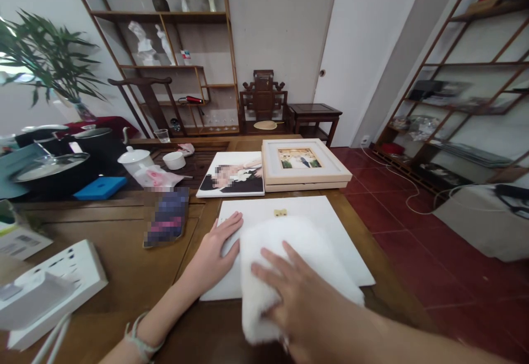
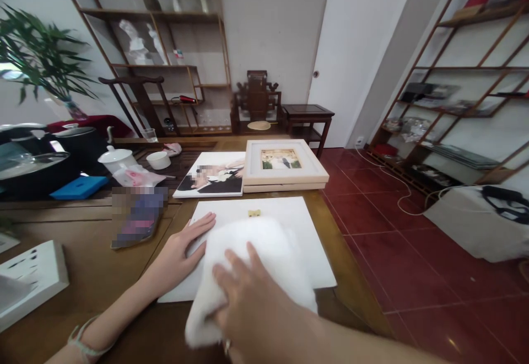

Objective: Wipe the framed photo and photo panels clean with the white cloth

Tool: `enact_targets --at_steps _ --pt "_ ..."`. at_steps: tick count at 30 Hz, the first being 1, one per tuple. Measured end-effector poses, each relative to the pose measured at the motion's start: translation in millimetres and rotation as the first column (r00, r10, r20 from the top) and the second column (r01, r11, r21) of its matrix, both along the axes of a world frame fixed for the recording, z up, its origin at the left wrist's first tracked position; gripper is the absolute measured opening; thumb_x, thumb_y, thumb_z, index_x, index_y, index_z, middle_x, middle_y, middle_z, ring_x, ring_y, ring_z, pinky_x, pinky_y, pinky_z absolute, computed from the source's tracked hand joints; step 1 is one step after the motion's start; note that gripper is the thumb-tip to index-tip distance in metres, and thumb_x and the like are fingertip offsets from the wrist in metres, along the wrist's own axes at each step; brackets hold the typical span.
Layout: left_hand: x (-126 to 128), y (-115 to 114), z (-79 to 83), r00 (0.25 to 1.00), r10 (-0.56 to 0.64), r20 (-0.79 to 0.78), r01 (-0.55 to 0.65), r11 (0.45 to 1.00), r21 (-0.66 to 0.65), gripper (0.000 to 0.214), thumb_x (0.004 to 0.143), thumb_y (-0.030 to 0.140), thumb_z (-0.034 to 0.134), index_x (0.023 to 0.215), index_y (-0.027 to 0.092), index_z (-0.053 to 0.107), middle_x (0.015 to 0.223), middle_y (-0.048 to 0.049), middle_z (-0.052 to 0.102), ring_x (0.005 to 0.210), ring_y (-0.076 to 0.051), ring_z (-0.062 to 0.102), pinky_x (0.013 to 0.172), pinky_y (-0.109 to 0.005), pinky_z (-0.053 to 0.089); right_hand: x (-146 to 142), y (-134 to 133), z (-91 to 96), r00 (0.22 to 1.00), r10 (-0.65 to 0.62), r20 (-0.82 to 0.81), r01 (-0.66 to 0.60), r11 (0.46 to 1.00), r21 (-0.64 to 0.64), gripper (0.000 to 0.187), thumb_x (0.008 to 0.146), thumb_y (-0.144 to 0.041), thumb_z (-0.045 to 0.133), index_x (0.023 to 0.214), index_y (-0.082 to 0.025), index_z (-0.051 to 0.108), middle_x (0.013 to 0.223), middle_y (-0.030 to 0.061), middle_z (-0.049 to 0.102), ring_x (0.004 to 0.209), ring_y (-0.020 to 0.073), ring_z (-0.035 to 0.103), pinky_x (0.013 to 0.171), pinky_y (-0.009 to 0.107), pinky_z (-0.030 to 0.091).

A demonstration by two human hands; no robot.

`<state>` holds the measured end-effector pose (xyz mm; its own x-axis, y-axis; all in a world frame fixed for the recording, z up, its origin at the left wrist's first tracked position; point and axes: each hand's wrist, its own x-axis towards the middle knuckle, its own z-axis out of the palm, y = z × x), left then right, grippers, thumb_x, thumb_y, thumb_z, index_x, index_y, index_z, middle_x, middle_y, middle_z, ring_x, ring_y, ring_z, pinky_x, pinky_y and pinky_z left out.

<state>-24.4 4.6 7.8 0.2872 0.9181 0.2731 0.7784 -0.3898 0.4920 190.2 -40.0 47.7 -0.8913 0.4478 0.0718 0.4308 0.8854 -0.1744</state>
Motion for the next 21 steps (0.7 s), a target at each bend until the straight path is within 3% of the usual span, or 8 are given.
enact_targets --at_steps 3,5,7,9,11,14,17,21 --pt "0 1 -1.7 1.0 0.005 0.003 -0.005 1.0 -0.008 0.041 0.087 0.034 0.044 0.124 0.018 0.054 0.135 -0.0088 0.049 0.128 -0.024 0.041 0.109 -0.049 0.024 1 -16 -9.0 0.997 -0.039 -0.065 0.037 0.999 -0.03 0.03 0.083 -0.027 0.053 0.109 -0.018 0.064 0.122 0.009 0.06 0.121 0.0311 0.046 0.101 0.052 0.035" --pt "-1 1 -2.6 1.0 0.005 0.003 -0.005 1.0 -0.007 0.042 0.087 0.036 0.044 0.124 0.018 0.054 0.136 -0.0089 0.049 0.129 -0.024 0.04 0.11 -0.048 0.023 5 -15 -9.1 0.996 -0.035 -0.087 0.029 0.997 -0.072 0.029 0.082 -0.025 0.052 0.108 -0.02 0.065 0.123 0.0061 0.06 0.122 0.0275 0.045 0.104 0.048 0.032" --pt "0 2 -2.8 1.0 0.0 0.003 0.0 1.0 -0.012 0.043 0.088 0.035 0.044 0.125 0.016 0.053 0.136 -0.0094 0.048 0.129 -0.024 0.04 0.11 -0.048 0.023 10 -5 -4.4 0.994 -0.049 -0.093 0.037 0.991 -0.128 0.027 0.079 -0.023 0.053 0.103 -0.022 0.066 0.13 0.0049 0.054 0.127 0.0252 0.039 0.109 0.047 0.024" --pt "1 1 -2.2 1.0 0.001 0.008 -0.001 1.0 -0.021 0.043 0.088 0.036 0.043 0.125 0.015 0.053 0.136 -0.01 0.048 0.129 -0.024 0.04 0.11 -0.049 0.022 13 12 0.5 0.984 -0.145 -0.103 0.128 0.979 -0.159 0.029 0.076 -0.021 0.053 0.103 -0.02 0.065 0.134 0.0073 0.05 0.131 0.0236 0.032 0.111 0.046 0.017" --pt "1 0 -0.5 1.0 0.003 0.029 -0.002 1.0 -0.029 0.043 0.088 0.037 0.043 0.124 0.014 0.054 0.135 -0.0102 0.05 0.129 -0.025 0.04 0.11 -0.048 0.022 9 31 1.6 0.951 -0.281 -0.127 0.262 0.954 -0.148 0.03 0.077 -0.018 0.051 0.104 -0.017 0.064 0.134 0.0107 0.049 0.132 0.0233 0.029 0.111 0.046 0.014" --pt "1 -3 3.3 0.992 -0.013 0.123 0.014 1.0 -0.008 0.043 0.089 0.037 0.042 0.124 0.015 0.054 0.134 -0.0097 0.05 0.129 -0.024 0.04 0.109 -0.046 0.025 -6 51 -2.3 0.926 -0.356 -0.123 0.344 0.932 -0.111 0.031 0.082 -0.021 0.047 0.107 -0.015 0.064 0.136 0.0137 0.046 0.133 0.0286 0.026 0.109 0.052 0.013" --pt "-2 -6 7.1 0.963 -0.01 0.271 0.002 1.0 0.031 0.042 0.09 0.037 0.04 0.124 0.015 0.053 0.134 -0.0089 0.051 0.129 -0.023 0.041 0.107 -0.041 0.031 -22 52 -3.4 0.968 -0.237 -0.086 0.234 0.971 -0.047 0.031 0.082 -0.021 0.048 0.107 -0.014 0.064 0.139 0.0142 0.043 0.134 0.0341 0.022 0.107 0.059 0.01" --pt "-5 -6 9.4 0.909 0.053 0.413 -0.077 0.996 0.042 0.042 0.092 0.037 0.035 0.123 0.016 0.055 0.133 -0.0072 0.052 0.126 -0.022 0.044 0.107 -0.038 0.031 -29 32 3.3 0.995 0.082 -0.049 -0.08 0.996 0.037 0.024 0.078 -0.023 0.053 0.097 -0.016 0.067 0.137 0.0105 0.045 0.132 0.0319 0.026 0.108 0.056 0.011"
